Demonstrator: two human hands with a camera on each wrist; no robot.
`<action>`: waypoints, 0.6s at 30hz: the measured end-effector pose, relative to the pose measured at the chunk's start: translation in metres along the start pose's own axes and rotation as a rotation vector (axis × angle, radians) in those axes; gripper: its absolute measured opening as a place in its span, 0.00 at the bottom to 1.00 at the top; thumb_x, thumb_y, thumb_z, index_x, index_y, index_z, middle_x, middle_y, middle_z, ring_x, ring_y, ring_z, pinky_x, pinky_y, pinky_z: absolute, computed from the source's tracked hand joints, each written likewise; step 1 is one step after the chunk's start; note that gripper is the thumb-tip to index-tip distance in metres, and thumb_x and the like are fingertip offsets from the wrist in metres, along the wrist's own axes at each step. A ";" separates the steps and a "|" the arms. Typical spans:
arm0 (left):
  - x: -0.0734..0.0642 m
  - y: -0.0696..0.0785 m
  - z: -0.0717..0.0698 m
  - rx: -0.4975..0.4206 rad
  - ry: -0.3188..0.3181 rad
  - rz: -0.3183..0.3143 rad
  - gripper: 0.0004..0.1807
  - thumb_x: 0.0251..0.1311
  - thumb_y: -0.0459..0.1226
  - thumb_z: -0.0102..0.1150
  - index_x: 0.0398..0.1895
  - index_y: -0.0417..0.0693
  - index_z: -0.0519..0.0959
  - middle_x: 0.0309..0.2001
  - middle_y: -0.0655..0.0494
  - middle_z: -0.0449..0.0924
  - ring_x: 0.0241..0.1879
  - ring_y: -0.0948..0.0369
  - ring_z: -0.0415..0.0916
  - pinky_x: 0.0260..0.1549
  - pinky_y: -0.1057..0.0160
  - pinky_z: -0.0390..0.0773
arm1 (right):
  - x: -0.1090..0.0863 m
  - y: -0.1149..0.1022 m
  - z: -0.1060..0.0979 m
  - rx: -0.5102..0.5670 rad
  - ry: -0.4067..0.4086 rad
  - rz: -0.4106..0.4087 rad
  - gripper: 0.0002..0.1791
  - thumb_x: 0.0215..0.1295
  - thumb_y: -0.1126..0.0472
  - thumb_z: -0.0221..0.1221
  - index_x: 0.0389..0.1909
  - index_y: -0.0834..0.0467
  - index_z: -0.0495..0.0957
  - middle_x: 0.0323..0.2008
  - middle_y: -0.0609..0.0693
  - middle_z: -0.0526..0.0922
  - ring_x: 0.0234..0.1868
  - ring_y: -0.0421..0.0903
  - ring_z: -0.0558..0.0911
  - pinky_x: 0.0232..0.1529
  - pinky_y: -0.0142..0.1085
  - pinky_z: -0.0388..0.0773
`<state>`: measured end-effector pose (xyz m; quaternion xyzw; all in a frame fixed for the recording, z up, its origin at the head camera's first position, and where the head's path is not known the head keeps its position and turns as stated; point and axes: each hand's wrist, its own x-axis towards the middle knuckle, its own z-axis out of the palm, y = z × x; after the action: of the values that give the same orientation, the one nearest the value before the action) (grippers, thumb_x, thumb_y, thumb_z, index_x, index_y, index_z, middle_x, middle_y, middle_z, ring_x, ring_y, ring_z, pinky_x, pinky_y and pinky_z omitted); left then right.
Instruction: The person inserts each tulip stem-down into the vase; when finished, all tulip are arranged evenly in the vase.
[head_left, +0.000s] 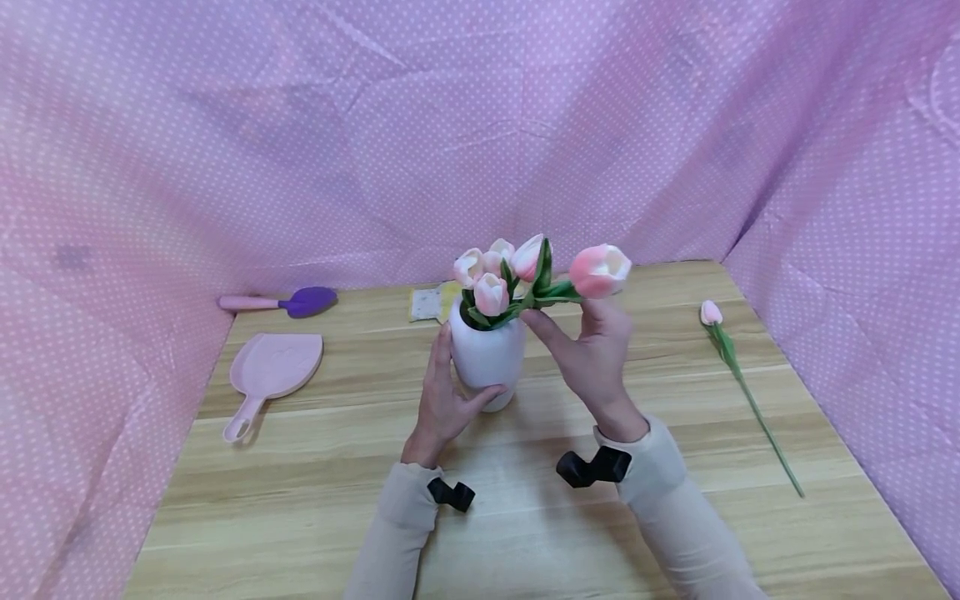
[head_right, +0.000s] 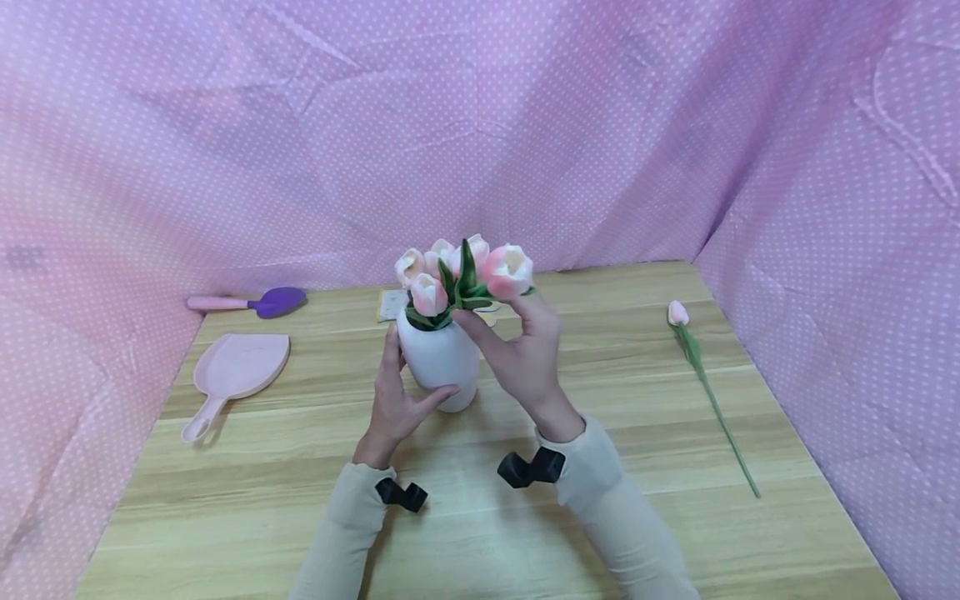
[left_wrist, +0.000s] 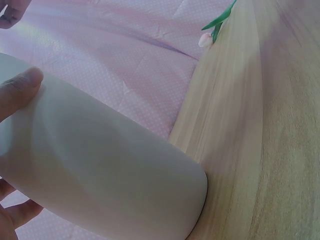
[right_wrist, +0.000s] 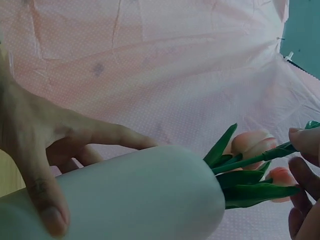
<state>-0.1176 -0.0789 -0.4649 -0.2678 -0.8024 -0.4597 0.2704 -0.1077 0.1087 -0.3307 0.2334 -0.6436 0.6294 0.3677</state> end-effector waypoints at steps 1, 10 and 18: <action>0.000 0.000 0.000 0.001 0.001 0.002 0.60 0.53 0.56 0.69 0.81 0.54 0.40 0.72 0.30 0.58 0.68 0.36 0.65 0.63 0.35 0.73 | -0.001 0.001 0.001 -0.031 -0.006 0.002 0.20 0.54 0.64 0.74 0.41 0.74 0.81 0.43 0.31 0.87 0.50 0.35 0.83 0.62 0.37 0.76; 0.001 0.000 0.001 0.013 0.013 0.008 0.57 0.56 0.63 0.59 0.81 0.54 0.41 0.71 0.29 0.59 0.66 0.36 0.67 0.61 0.34 0.74 | -0.006 0.012 0.004 -0.205 -0.005 0.032 0.24 0.53 0.48 0.74 0.37 0.66 0.87 0.50 0.37 0.79 0.56 0.39 0.66 0.59 0.35 0.60; 0.000 0.000 0.001 0.018 0.011 -0.001 0.57 0.56 0.63 0.59 0.81 0.54 0.41 0.71 0.30 0.59 0.67 0.36 0.66 0.62 0.34 0.74 | -0.010 0.021 0.006 -0.220 -0.013 0.032 0.30 0.55 0.39 0.70 0.35 0.65 0.86 0.52 0.32 0.73 0.56 0.37 0.63 0.56 0.34 0.58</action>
<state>-0.1183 -0.0780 -0.4655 -0.2624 -0.8052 -0.4540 0.2770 -0.1180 0.1034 -0.3514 0.1852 -0.7149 0.5592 0.3769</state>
